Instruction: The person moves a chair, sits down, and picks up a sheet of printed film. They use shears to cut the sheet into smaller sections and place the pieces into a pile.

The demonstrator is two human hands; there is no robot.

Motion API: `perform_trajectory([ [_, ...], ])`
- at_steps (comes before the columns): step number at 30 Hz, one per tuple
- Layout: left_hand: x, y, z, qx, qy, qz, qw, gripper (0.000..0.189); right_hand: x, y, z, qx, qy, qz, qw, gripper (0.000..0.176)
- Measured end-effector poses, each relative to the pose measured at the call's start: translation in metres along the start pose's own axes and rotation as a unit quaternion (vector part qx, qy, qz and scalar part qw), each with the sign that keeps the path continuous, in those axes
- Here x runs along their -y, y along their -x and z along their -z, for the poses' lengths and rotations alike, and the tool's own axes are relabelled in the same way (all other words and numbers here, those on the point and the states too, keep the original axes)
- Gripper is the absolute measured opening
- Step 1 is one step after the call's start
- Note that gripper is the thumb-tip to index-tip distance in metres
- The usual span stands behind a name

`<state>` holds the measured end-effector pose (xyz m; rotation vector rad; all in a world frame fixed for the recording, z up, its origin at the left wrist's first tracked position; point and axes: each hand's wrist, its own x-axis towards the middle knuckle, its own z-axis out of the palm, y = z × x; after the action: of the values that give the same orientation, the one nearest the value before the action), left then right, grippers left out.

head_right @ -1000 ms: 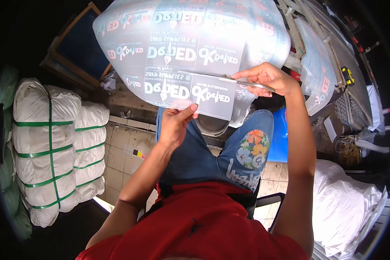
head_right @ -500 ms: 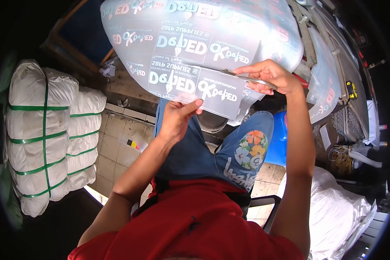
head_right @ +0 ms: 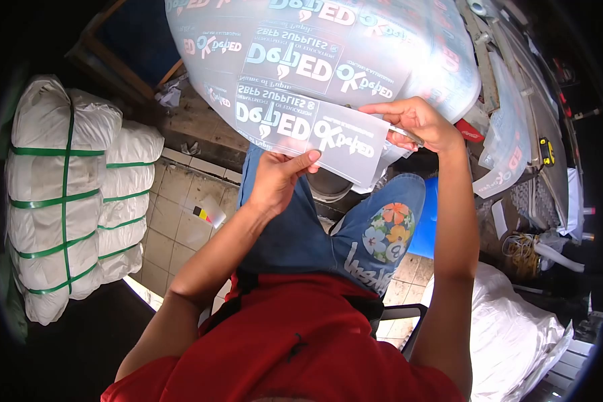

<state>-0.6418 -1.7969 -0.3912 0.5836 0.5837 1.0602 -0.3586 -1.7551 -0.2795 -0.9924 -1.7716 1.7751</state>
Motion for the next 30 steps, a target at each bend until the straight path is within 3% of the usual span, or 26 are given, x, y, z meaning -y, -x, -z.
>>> perform_trajectory([
  [11,0.001,0.0,0.003,0.019,0.0,-0.005,1.0,0.027,-0.003,0.003,-0.009,-0.023,-0.002,-0.026,0.999,0.074],
  [13,-0.001,0.0,0.002,0.01,-0.004,0.002,1.0,0.027,-0.005,-0.006,-0.005,0.003,-0.047,0.012,0.999,0.077],
  [16,-0.004,0.002,0.001,0.018,-0.004,0.0,1.0,0.028,0.006,-0.016,-0.009,0.012,-0.004,0.018,1.0,0.083],
  [30,-0.007,0.004,0.005,0.051,0.037,0.013,0.998,0.03,0.011,-0.031,0.005,0.039,-0.026,0.01,0.999,0.092],
])
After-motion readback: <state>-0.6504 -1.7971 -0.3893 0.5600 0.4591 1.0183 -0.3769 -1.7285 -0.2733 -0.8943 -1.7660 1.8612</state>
